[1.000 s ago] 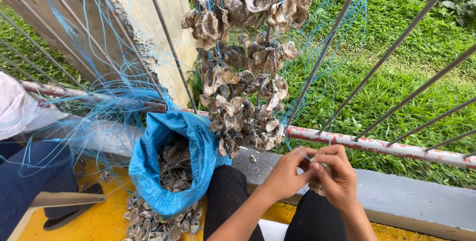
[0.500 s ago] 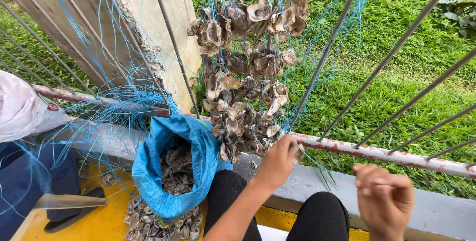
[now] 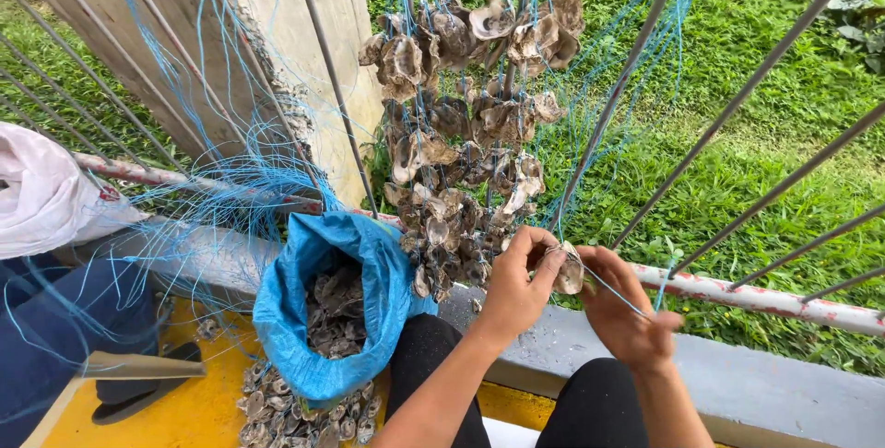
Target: Tying processed oyster shells onto blue strings for culturing purposes.
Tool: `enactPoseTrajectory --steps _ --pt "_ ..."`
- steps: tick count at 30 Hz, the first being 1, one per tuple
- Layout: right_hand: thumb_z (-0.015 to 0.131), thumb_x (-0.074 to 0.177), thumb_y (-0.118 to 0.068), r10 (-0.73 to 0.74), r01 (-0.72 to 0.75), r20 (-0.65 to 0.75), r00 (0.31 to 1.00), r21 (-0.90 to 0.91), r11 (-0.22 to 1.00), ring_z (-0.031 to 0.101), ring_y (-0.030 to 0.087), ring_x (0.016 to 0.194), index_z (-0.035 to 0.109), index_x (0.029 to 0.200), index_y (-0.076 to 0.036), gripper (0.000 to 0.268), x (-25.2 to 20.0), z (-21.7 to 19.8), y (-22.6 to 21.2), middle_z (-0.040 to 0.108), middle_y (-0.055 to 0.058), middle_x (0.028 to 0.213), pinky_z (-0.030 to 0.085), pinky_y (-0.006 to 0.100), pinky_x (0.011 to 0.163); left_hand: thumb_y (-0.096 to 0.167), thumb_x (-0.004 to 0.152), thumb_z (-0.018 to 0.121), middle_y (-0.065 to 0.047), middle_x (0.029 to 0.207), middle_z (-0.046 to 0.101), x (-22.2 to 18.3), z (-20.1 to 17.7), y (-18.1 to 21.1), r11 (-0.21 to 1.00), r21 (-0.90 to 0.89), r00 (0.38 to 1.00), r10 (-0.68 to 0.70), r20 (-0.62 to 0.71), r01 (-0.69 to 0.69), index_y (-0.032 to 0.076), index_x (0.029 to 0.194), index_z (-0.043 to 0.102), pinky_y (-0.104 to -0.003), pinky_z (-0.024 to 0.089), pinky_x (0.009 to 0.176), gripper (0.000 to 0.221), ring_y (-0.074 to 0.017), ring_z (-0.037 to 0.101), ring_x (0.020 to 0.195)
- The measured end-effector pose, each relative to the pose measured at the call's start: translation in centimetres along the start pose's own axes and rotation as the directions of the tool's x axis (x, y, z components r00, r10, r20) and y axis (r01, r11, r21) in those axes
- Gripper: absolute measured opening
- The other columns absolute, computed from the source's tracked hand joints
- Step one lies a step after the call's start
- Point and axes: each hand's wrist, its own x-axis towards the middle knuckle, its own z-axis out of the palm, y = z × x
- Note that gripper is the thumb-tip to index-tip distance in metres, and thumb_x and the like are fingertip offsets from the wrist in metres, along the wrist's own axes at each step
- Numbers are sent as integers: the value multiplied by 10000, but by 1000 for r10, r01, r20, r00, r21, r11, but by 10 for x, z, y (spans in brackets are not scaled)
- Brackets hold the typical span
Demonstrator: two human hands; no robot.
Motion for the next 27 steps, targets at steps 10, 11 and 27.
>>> enactPoseTrajectory --steps 10,11,27 --pt "822 661 -704 -81 -57 240 967 515 855 394 328 1479 393 1658 -366 1137 -20 -70 30 435 105 1620 356 590 1170 137 1017 666 -17 896 678 4 -6 -6 998 -59 999 -2 -50 0 28 1075 575 -261 555 712 154 -67 639 804" --pt "848 712 -627 -11 -110 262 965 446 888 428 320 1411 404 1633 -349 1059 -22 -74 27 463 121 1544 383 587 1120 139 1013 669 -16 890 677 4 -6 -6 998 -66 998 -16 -54 12 31 1073 574 -258 557 710 155 -67 640 799" --pt "760 879 -10 -325 159 15 946 -892 422 627 164 1031 722 1150 -48 276 56 47 -19 613 69 1145 527 290 881 66 960 705 -73 880 715 11 -4 27 994 106 1000 22 -12 -21 29 1038 567 -302 592 703 163 -124 726 796"
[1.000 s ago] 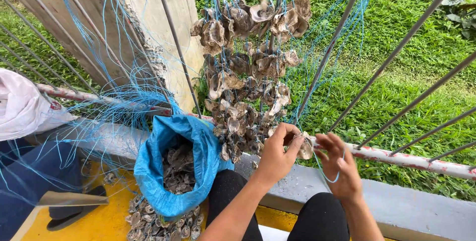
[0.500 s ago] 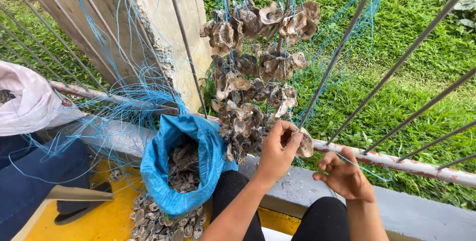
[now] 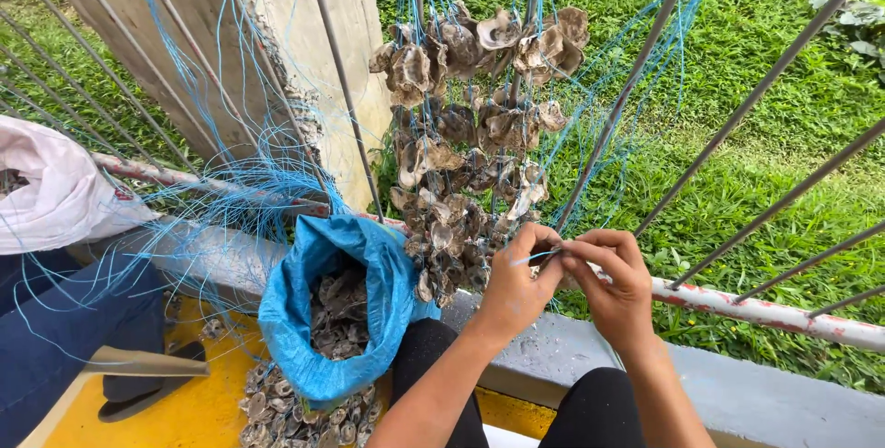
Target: Tying processed oyster shells onto blue strings for culturing purposes.
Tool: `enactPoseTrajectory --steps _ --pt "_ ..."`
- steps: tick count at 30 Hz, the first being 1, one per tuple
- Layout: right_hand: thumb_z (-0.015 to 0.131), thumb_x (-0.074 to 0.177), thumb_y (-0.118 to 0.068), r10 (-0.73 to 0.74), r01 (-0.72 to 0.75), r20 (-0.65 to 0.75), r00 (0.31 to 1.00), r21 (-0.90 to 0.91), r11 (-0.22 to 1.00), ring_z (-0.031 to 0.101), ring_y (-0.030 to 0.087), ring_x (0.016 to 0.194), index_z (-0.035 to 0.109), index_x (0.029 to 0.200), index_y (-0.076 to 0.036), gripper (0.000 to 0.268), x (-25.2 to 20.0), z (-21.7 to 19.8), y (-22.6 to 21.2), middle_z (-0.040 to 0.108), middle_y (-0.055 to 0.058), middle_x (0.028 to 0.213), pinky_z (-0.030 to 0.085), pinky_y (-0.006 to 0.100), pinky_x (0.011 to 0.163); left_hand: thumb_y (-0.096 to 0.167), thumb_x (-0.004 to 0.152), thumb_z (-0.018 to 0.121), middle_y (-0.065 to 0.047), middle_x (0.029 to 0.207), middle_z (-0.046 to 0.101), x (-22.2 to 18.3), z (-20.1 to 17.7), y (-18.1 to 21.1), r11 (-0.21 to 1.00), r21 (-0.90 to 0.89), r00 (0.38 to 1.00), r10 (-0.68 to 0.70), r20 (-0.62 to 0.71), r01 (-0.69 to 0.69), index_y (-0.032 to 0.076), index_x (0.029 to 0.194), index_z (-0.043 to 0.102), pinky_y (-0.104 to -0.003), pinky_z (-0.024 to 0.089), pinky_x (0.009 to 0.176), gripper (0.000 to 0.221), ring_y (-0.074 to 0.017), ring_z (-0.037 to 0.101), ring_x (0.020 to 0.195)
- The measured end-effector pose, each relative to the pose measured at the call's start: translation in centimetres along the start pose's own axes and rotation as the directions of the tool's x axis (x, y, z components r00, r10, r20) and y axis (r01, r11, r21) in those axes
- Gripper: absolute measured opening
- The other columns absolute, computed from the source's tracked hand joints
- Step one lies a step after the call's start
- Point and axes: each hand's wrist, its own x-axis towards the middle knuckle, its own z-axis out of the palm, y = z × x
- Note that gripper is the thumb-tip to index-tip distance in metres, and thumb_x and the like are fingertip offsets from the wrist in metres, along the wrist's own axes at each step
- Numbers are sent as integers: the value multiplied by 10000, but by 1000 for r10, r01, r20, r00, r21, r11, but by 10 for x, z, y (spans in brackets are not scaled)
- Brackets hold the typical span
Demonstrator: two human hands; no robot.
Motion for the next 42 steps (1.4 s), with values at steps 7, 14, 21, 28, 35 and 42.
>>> enactPoseTrajectory --steps 7,14,21,28,35,42 --pt "775 866 -21 -85 83 -10 996 -142 986 640 211 1003 740 1085 -68 227 18 -1 -19 639 82 1096 534 330 847 43 957 695 -94 940 733 1 2 -3 995 -10 995 97 -3 -97 13 1067 591 -322 606 761 155 -149 738 869" --pt "755 852 -34 -250 265 91 964 -260 929 598 273 1015 704 998 -64 157 26 -5 -30 654 64 1077 488 373 883 62 928 705 -105 963 766 6 2 -11 997 30 998 64 27 -65 13 1078 649 -321 613 781 167 -158 757 879" --pt "574 1044 -60 -58 46 31 998 298 953 605 226 1023 587 1057 -44 25 -4 -18 -23 635 107 1078 485 380 958 100 922 724 -98 907 750 22 -1 -18 985 169 999 41 26 -45 35 1113 660 -334 591 740 211 -187 741 806" --pt "540 1145 -90 78 -10 -41 996 830 557 571 252 1019 582 1125 -23 82 -21 -47 -36 603 111 995 455 455 1018 111 938 713 -127 982 732 71 -12 -9 954 224 976 214 -48 -198 40 1231 613 -335 600 748 317 -200 733 855" --pt "561 1165 -116 91 6 -49 995 905 424 559 261 1025 604 1118 -1 131 -20 -53 -35 591 122 996 461 453 1036 108 924 705 -93 955 750 113 -24 -12 972 149 971 201 -130 -181 33 1201 640 -315 598 710 295 -164 736 818" --pt "533 1037 -10 178 -170 35 983 522 836 580 239 1318 586 1397 -22 364 35 -34 -23 631 128 1346 528 384 1070 124 936 720 -40 823 725 116 -25 -22 994 34 987 109 -121 -106 22 1063 679 -276 538 649 168 -96 661 715"
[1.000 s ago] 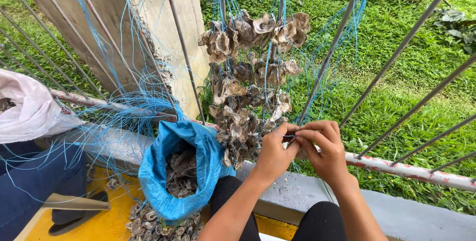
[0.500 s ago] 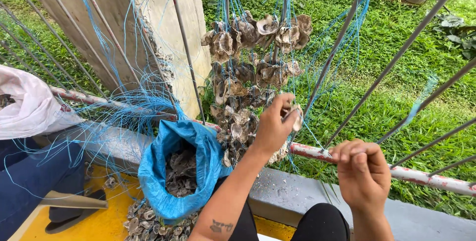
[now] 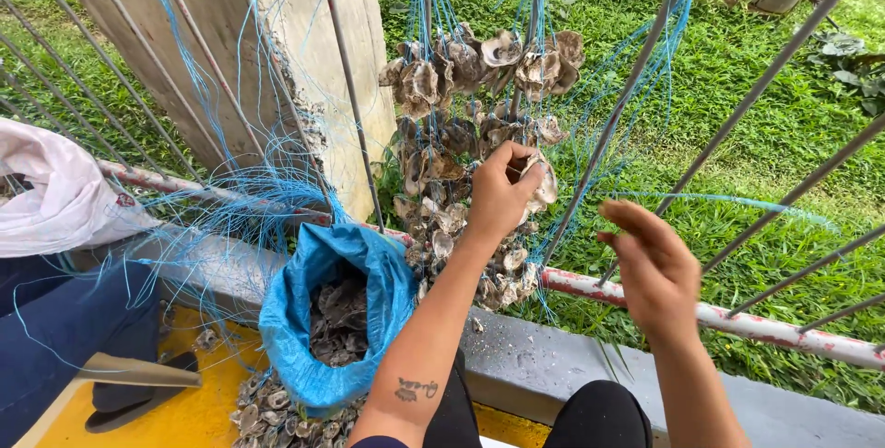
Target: Tying processed oyster shells onto blue strings for culturing purposes.
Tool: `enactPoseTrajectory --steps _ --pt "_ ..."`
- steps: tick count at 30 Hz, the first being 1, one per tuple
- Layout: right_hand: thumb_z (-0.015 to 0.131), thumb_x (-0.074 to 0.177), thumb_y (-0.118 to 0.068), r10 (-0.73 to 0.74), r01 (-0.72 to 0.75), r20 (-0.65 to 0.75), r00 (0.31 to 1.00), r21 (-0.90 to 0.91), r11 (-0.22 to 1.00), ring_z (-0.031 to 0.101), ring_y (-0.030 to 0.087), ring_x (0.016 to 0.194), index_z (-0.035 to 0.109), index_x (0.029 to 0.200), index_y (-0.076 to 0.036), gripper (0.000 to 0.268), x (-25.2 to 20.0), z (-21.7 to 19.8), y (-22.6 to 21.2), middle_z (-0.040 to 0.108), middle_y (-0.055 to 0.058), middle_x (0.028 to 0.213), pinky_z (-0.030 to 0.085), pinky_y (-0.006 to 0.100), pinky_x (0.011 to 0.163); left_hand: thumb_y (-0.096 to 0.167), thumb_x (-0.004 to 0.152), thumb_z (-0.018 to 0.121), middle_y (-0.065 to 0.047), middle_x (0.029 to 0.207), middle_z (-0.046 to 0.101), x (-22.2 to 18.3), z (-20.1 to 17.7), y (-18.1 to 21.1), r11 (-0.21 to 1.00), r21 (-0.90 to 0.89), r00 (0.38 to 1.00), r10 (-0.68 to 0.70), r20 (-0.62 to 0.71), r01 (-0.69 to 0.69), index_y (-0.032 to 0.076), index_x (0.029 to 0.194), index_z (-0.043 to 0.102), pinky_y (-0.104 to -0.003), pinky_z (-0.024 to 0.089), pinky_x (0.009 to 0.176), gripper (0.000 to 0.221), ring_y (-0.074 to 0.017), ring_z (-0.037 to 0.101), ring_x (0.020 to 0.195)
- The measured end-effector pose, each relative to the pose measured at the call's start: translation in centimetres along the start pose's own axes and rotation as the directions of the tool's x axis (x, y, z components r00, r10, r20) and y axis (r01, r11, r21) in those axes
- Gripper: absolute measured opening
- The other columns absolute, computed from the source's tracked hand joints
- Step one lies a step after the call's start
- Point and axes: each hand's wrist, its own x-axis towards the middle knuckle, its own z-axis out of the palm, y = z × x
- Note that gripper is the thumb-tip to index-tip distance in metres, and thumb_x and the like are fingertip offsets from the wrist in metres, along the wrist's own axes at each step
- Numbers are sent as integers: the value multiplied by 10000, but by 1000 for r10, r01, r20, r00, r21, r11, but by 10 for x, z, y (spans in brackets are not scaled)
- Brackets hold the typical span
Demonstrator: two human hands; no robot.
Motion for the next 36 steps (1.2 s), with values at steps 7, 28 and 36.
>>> enactPoseTrajectory --steps 7,28,36 --pt "654 946 -3 -141 185 137 980 -394 900 594 166 1165 551 1413 7 479 43 33 27 568 110 1289 539 271 923 119 944 723 -35 839 719 1 2 1 999 -48 1000 20 13 -20 20 1053 661 -274 552 673 160 -88 666 744" --pt "635 1049 -47 -336 375 166 927 -426 824 648 140 1106 708 1149 7 134 58 43 31 696 88 1186 518 274 935 117 901 719 -47 778 710 24 -7 -10 993 111 999 44 -32 -40 41 957 677 -311 532 619 103 -118 664 672" --pt "670 1036 -87 -241 223 -50 969 -242 944 722 116 980 541 1323 -29 320 98 41 10 723 58 1000 571 250 854 116 896 708 -50 869 698 6 -2 20 942 288 985 173 13 -169 72 975 649 -333 569 650 108 -160 715 721"
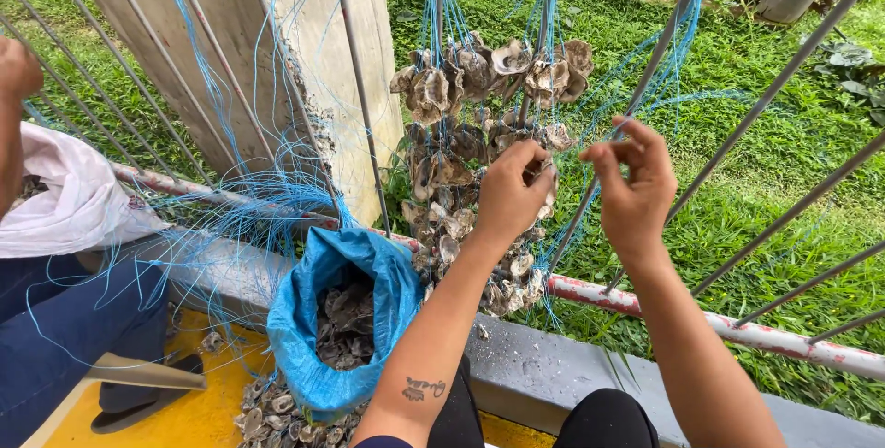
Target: Tying processed oyster shells onto blue strings for culturing purposes.
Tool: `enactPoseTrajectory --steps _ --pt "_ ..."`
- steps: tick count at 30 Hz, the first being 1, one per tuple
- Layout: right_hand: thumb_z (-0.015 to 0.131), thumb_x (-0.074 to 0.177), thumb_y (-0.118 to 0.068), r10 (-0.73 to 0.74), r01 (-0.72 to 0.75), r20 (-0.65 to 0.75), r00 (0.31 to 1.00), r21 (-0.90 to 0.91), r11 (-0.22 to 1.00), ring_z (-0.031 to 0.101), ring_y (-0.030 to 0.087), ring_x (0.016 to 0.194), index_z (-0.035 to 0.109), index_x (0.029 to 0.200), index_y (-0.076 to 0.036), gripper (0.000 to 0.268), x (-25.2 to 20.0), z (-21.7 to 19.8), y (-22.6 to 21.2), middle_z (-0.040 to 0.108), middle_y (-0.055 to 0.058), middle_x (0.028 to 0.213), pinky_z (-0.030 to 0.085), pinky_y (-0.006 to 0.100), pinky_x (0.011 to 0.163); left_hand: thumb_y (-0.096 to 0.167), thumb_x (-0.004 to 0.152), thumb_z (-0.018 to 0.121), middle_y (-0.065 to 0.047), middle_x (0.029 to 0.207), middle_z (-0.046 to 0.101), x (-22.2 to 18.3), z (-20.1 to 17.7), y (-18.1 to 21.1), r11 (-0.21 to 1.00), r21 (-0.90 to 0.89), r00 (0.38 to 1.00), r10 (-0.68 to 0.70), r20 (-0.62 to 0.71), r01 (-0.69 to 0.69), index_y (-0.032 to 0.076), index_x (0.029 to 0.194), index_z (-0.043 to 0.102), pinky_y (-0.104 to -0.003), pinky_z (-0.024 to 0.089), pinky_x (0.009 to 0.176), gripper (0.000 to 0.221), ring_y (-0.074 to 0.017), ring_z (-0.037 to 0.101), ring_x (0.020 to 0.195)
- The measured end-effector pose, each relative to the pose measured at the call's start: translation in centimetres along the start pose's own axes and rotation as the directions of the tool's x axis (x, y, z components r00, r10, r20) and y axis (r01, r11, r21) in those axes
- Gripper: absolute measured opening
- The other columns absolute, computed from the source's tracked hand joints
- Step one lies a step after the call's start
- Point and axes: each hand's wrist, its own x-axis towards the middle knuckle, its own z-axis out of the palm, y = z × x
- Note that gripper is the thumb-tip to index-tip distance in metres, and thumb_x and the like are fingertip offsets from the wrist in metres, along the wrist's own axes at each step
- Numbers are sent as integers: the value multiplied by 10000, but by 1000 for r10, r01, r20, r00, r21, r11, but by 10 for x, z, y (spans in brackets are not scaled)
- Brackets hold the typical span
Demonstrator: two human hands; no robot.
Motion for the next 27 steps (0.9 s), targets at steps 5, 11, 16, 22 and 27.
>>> enactPoseTrajectory --steps 5,11,16,22,27 --pt "684 1066 -32 -293 299 80 953 -423 856 671 186 946 666 1286 -65 223 35 0 -20 698 41 989 525 336 854 96 899 721 -84 1013 640 -5 -13 32 981 147 992 126 -5 -124 75 1018 652 -378 576 697 139 -235 722 792" --pt "704 924 -24 -451 677 543 709 -702 219 568 214 943 760 1190 -204 326 62 3 -43 637 -23 947 413 399 880 49 857 726 -124 1277 548 -8 -21 49 905 333 954 296 -52 -263 88 1066 654 -413 583 713 224 -297 721 827" --pt "731 857 -94 -377 724 683 625 -688 -46 572 182 994 745 1133 -232 309 67 3 -52 642 -56 987 424 373 906 27 859 721 -156 1396 512 -7 -26 59 869 399 935 347 -70 -293 83 1092 668 -411 584 709 246 -288 723 800" --pt "728 860 -100 -352 756 717 602 -654 -39 576 188 1009 741 1144 -220 309 66 -1 -52 653 -42 1011 436 365 929 56 874 732 -85 1245 649 -3 -25 46 930 270 958 277 -67 -250 74 1081 681 -387 582 756 213 -275 735 866" --pt "692 1019 -45 -361 647 537 762 -632 426 568 255 1075 712 1259 -129 255 55 -5 -42 649 27 1138 433 416 936 66 882 745 -75 1094 701 2 -25 40 995 -57 995 83 -57 -86 34 1062 703 -307 588 715 187 -181 731 825"
